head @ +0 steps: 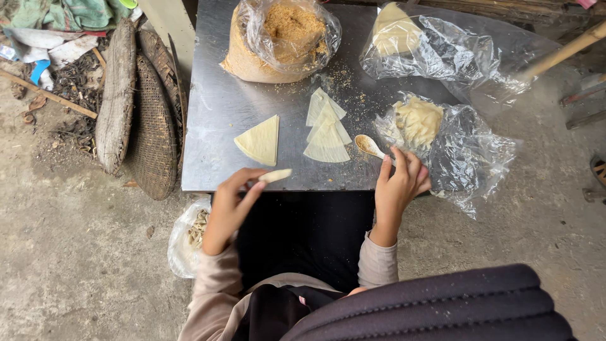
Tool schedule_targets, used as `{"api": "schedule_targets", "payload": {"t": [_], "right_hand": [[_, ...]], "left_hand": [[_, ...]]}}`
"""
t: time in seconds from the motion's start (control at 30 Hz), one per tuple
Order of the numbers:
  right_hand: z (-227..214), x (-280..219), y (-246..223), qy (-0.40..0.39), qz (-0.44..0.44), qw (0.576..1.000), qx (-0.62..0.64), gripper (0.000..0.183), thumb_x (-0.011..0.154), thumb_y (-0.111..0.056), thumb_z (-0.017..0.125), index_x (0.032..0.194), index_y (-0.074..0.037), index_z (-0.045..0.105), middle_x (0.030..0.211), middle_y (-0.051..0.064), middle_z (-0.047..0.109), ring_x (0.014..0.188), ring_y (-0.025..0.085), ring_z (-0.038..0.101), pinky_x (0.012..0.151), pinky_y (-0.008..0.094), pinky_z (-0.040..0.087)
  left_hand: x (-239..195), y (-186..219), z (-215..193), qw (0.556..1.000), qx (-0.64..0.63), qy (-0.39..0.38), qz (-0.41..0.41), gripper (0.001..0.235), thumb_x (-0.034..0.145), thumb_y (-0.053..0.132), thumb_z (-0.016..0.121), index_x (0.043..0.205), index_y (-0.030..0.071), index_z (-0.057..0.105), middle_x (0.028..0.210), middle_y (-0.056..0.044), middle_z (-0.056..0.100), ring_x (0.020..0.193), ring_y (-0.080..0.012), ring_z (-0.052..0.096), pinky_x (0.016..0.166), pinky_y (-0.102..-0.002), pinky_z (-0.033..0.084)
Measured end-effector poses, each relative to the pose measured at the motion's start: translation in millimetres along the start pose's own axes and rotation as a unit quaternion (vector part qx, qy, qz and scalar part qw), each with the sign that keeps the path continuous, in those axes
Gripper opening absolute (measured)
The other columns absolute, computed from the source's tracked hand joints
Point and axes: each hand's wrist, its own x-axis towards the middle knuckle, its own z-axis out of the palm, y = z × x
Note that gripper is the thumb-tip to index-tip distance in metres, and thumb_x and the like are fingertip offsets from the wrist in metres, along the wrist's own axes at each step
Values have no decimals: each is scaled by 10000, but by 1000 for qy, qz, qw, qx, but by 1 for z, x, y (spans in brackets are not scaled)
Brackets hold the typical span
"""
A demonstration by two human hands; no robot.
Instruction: The person folds triangular wrappers, adds a spoonful of grainy filling, and places small white pieces inside before sealing the edges. The person repeats this process for multiple units on a metal table.
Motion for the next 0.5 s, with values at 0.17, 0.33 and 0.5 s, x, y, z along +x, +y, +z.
{"api": "schedule_targets", "payload": {"t": [0.17,0.33,0.5], "right_hand": [[4,0,11,-14,-12,1000,11,84,1018,-252,744,1046,-178,773,1168,-18,639,1205,247,499,1080,468,271],[-12,13,1,-41,-44,997,42,100,999,-247,738,1032,-157,769,1141,5,677,1158,265,531,1059,449,252],[-36,51,-23,-137,-33,968,208,110,1023,-160,682,1066,-70,728,1022,67,744,914,198,697,842,374,475]], "left_hand": [[-77,-85,-105,986,62,64,-143,300,1001,237,626,1201,31,708,979,-65,769,846,-122,722,749,-260,577],[-130,-185,-141,902,121,83,-406,336,978,288,686,1140,4,763,983,-149,789,769,-223,685,661,-346,570],[-150,-218,-98,829,26,122,-545,342,951,296,708,1167,30,731,1046,-108,761,789,-201,654,658,-332,534]]}}
